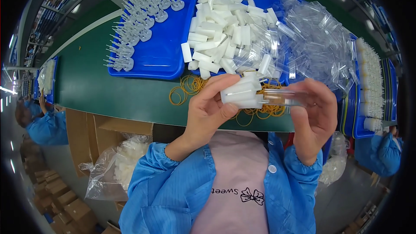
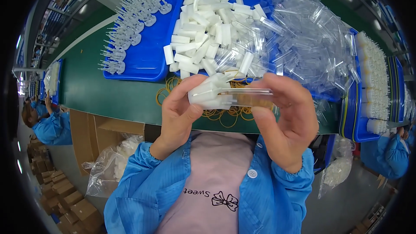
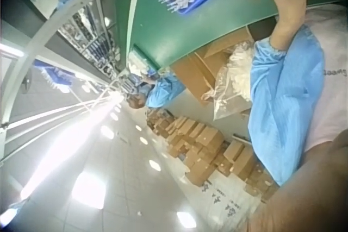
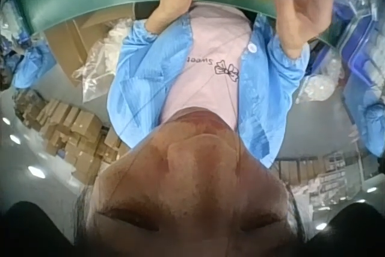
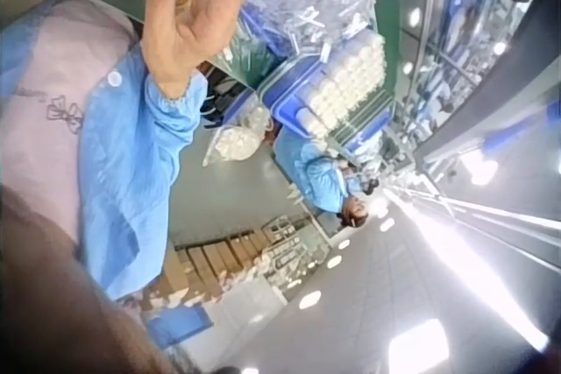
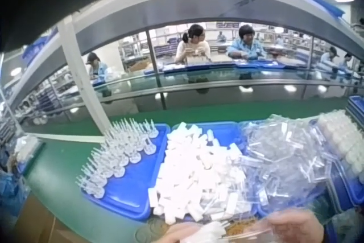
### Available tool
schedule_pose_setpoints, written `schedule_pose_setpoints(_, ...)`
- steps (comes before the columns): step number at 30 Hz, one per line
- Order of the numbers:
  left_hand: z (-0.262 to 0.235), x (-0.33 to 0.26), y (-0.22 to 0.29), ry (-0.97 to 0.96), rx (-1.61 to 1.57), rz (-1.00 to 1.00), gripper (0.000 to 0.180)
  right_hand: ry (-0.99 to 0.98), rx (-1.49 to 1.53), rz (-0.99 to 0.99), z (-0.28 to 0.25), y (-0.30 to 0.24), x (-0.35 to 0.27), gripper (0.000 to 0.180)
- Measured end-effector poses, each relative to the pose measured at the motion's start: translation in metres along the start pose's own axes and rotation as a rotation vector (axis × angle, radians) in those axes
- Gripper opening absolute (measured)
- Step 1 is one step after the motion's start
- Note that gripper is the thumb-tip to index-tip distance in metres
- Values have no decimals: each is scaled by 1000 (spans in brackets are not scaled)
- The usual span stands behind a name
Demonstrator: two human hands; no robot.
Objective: The person attaches foam sleeves onto the prongs of a plastic base, slides clear tubes over them, secures the assembly with a rubber band, and adjusts the parts using tweezers.
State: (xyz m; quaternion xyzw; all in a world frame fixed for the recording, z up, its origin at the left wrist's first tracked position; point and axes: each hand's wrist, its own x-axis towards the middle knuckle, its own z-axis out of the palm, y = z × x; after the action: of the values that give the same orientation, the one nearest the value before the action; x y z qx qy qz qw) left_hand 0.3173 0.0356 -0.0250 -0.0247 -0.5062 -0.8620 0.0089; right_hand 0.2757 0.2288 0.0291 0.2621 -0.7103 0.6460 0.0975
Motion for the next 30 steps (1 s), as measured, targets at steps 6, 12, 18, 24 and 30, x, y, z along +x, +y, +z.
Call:
schedule_pose_setpoints(6, -1, -2, -1, -34, 257, 249, 44, 20, 257, 147, 7, 6, -2, 34)
schedule_pose_setpoints(12, -1, -2, -2, 21, 457, 343, 41, 29, 390, 212, 12, 9, -8, 34)
schedule_pose_setpoints(18, -4, -3, -2, 37, 537, 366, 37, -5, 66, -13, 13, 10, -11, 31)
schedule_pose_setpoints(24, 0, -3, -3, 57, 404, 299, 37, -15, 288, 198, 11, 10, -6, 33)
schedule_pose_setpoints(30, -4, -2, -3, 44, 527, 370, 33, -101, 73, 49, 11, 12, -7, 32)
